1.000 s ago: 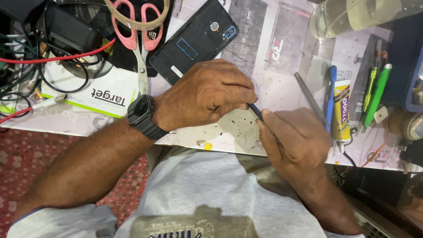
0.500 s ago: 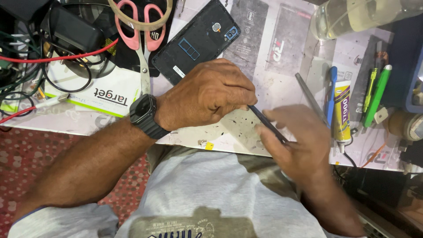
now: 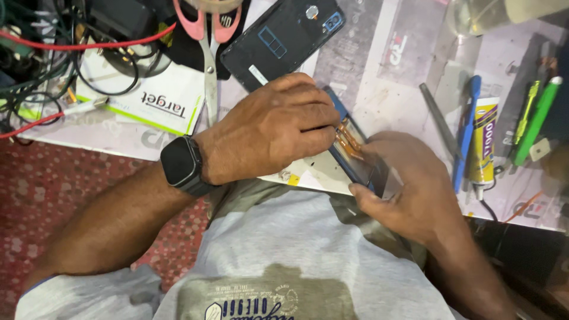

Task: The person disassembles a smartphone, removes the back cover, and manipulates internal components including the battery and ribbon cables. They use a utility knife to pry parts and apply adhesive to the frame before reassembling the device.

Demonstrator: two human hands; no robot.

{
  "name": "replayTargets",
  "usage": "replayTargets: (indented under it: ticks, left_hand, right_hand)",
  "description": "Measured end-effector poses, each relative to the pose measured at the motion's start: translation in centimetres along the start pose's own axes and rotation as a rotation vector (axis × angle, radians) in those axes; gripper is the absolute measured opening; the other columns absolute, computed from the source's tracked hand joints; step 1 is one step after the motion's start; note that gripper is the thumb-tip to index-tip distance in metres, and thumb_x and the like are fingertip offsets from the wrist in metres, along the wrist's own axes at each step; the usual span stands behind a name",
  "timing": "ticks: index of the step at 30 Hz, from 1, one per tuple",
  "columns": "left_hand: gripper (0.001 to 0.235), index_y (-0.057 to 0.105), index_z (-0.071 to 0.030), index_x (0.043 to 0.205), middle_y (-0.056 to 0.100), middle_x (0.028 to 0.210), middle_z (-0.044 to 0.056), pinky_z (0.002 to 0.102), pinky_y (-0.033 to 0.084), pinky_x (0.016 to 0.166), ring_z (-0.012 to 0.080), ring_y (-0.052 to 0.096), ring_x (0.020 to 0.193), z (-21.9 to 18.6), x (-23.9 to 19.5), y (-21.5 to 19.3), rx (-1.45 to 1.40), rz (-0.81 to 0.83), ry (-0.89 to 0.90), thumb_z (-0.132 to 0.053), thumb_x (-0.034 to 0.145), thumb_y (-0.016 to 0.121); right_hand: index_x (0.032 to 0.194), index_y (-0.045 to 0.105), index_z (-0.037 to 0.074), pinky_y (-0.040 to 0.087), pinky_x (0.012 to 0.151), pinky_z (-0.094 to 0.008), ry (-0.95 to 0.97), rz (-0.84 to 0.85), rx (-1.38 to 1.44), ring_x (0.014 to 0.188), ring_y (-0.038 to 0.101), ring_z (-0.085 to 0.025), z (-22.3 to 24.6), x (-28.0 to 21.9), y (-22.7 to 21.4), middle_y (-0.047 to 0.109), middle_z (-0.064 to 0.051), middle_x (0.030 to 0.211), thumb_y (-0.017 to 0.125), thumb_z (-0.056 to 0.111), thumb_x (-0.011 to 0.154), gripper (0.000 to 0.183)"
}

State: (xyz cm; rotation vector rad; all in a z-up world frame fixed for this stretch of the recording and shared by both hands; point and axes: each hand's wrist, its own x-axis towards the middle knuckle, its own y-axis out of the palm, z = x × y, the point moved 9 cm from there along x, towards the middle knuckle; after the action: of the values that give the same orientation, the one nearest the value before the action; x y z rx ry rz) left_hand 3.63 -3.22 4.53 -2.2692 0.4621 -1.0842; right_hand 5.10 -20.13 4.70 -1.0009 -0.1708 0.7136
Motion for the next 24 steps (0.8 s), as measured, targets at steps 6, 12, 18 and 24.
replayTargets:
  ticks: [6,12,18,24]
  left_hand:
    - [0.017,0.069,-0.004,0.104,0.068,0.121,0.011,0.044,0.046,0.11,0.0277,0.062,0.121,-1.3,-0.8,1.9,0.336,0.115,0.032,-0.012,0.09,0.068]
    - [0.016,0.072,-0.003,0.1,0.068,0.119,0.011,0.043,0.047,0.105,0.027,0.062,0.117,-1.3,-0.9,2.7,0.334,0.144,0.05,-0.014,0.09,0.067]
    - [0.012,0.071,-0.001,0.094,0.068,0.119,0.013,0.043,0.048,0.104,0.0294,0.064,0.116,-0.6,-0.8,2.3,0.146,0.181,-0.037,-0.011,0.087,0.069]
    - [0.026,0.065,0.002,0.114,0.063,0.134,0.015,0.044,0.051,0.105,0.0319,0.064,0.12,0.2,-0.9,-1.2,-0.089,-0.053,-0.1,0.005,0.088,0.071]
  right_hand:
    - [0.119,0.062,0.008,0.039,0.093,-0.052,0.032,-0.094,-0.209,0.111,0.057,-0.037,0.7,-0.6,1.2,0.063,-0.015,0.124,0.088,0.029,0.065,0.063]
    - [0.116,0.062,0.012,0.036,0.099,-0.054,0.069,-0.131,-0.269,0.119,0.053,-0.035,0.2,-1.0,2.0,0.059,-0.013,0.124,0.089,0.03,0.065,0.061]
    - [0.123,0.058,0.008,0.035,0.101,-0.054,0.053,-0.169,-0.243,0.123,0.052,-0.037,0.0,-1.5,2.0,0.057,-0.017,0.131,0.089,0.03,0.067,0.068]
    - [0.125,0.058,0.007,0.036,0.103,-0.053,0.031,-0.201,-0.22,0.12,0.052,-0.037,0.0,-1.4,1.6,0.059,-0.017,0.133,0.089,0.029,0.069,0.068]
